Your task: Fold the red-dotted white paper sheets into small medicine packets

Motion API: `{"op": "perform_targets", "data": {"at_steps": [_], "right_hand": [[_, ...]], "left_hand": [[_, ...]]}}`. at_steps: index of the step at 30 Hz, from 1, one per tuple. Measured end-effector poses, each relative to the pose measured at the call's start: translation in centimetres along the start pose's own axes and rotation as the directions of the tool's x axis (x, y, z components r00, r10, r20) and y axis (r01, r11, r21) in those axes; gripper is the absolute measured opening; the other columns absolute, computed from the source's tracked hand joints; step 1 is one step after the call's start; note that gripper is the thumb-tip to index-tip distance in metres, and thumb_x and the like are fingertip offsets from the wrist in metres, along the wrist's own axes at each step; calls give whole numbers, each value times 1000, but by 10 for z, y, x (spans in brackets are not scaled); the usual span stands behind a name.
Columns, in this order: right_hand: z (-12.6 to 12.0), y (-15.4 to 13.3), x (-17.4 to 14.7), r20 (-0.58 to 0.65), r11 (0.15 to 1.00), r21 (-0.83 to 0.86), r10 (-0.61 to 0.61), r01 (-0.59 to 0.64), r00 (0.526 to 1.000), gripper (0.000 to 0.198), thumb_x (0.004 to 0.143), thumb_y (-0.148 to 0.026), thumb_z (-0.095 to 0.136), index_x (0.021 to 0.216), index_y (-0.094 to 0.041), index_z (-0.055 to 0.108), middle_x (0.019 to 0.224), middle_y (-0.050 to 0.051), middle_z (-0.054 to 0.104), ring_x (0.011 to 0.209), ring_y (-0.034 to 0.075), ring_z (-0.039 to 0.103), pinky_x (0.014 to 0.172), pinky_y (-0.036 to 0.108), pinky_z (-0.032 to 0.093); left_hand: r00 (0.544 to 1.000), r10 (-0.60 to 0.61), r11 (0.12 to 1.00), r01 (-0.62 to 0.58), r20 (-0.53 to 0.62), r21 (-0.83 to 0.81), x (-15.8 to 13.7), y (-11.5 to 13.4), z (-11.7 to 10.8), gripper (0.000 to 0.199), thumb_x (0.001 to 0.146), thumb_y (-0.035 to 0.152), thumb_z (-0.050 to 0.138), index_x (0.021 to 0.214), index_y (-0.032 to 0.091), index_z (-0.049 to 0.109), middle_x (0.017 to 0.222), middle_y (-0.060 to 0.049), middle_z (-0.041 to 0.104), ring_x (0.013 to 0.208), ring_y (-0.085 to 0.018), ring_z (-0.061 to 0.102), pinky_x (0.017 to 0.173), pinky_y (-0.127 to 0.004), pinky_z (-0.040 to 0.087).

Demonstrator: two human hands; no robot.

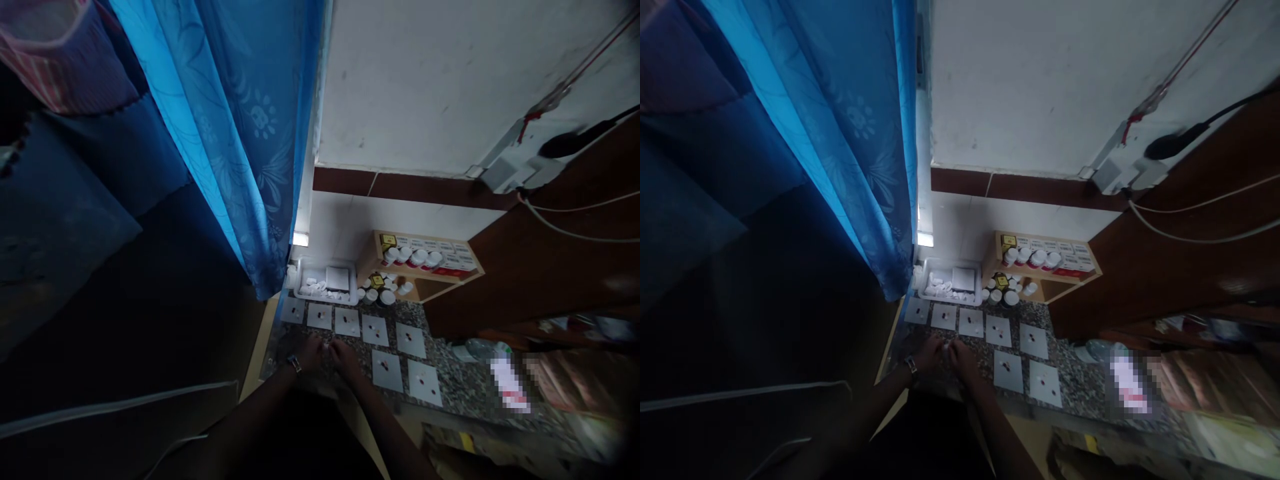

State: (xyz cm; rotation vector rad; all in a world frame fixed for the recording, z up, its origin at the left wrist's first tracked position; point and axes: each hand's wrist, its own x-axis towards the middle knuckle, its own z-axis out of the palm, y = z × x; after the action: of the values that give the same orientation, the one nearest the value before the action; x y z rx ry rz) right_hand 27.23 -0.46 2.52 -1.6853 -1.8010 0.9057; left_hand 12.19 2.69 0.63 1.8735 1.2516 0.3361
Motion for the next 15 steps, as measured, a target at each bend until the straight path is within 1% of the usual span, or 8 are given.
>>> {"op": "perform_targets", "data": {"at_steps": [3, 5, 8, 10, 12, 15], "right_hand": [[-5, -4, 1, -21, 998, -56, 2, -4, 1000, 22, 81, -28, 39, 80, -21, 59, 74, 2, 63, 68, 17, 57, 62, 26, 40], [-8, -7, 0, -51, 998, -63, -9, 5, 999, 23, 82, -28, 39, 89, -22, 61, 81, 3, 65, 72, 18, 59, 64, 27, 42], [-13, -9, -4, -98, 992, -82, -100, 92, 990, 26, 80, -26, 43, 99, -23, 61, 97, 5, 64, 83, 19, 59, 70, 29, 44], [-15, -11, -6, -110, 979, -113, -180, 167, 978, 27, 79, -26, 46, 100, -23, 62, 103, 7, 62, 89, 21, 58, 74, 30, 44], [-16, -14, -5, -133, 975, -114, -204, 190, 970, 26, 79, -27, 48, 100, -23, 62, 101, 7, 61, 91, 21, 56, 77, 31, 43], [-17, -17, 1, -134, 989, -57, -144, 138, 980, 21, 81, -31, 48, 92, -23, 64, 92, 5, 61, 84, 18, 57, 74, 29, 45]], "left_hand": [[1000, -10, 998, 9, -10, -66, 2, 2, -1, 13, 76, 7, 43, 69, 14, 50, 75, -2, 49, 75, -14, 43, 73, -29, 38], [1000, -8, 994, 5, -25, -113, 4, 3, -3, 12, 77, 9, 43, 70, 15, 51, 73, -2, 49, 74, -14, 43, 73, -28, 38], [999, -29, 992, 24, -37, -121, 7, 6, -7, 12, 77, 8, 43, 72, 14, 52, 74, -2, 52, 72, -14, 44, 71, -28, 37], [999, -43, 993, 41, -20, -111, 10, 9, -11, 13, 78, 8, 42, 71, 13, 53, 74, -2, 54, 71, -14, 44, 69, -27, 37], [999, -36, 993, 37, 17, -111, 11, 13, -16, 14, 78, 8, 43, 72, 13, 54, 75, -3, 56, 70, -14, 45, 67, -26, 36], [999, -12, 995, 17, 48, -97, 11, 19, -23, 13, 79, 9, 44, 73, 13, 56, 74, -4, 57, 70, -14, 46, 66, -26, 36]]}}
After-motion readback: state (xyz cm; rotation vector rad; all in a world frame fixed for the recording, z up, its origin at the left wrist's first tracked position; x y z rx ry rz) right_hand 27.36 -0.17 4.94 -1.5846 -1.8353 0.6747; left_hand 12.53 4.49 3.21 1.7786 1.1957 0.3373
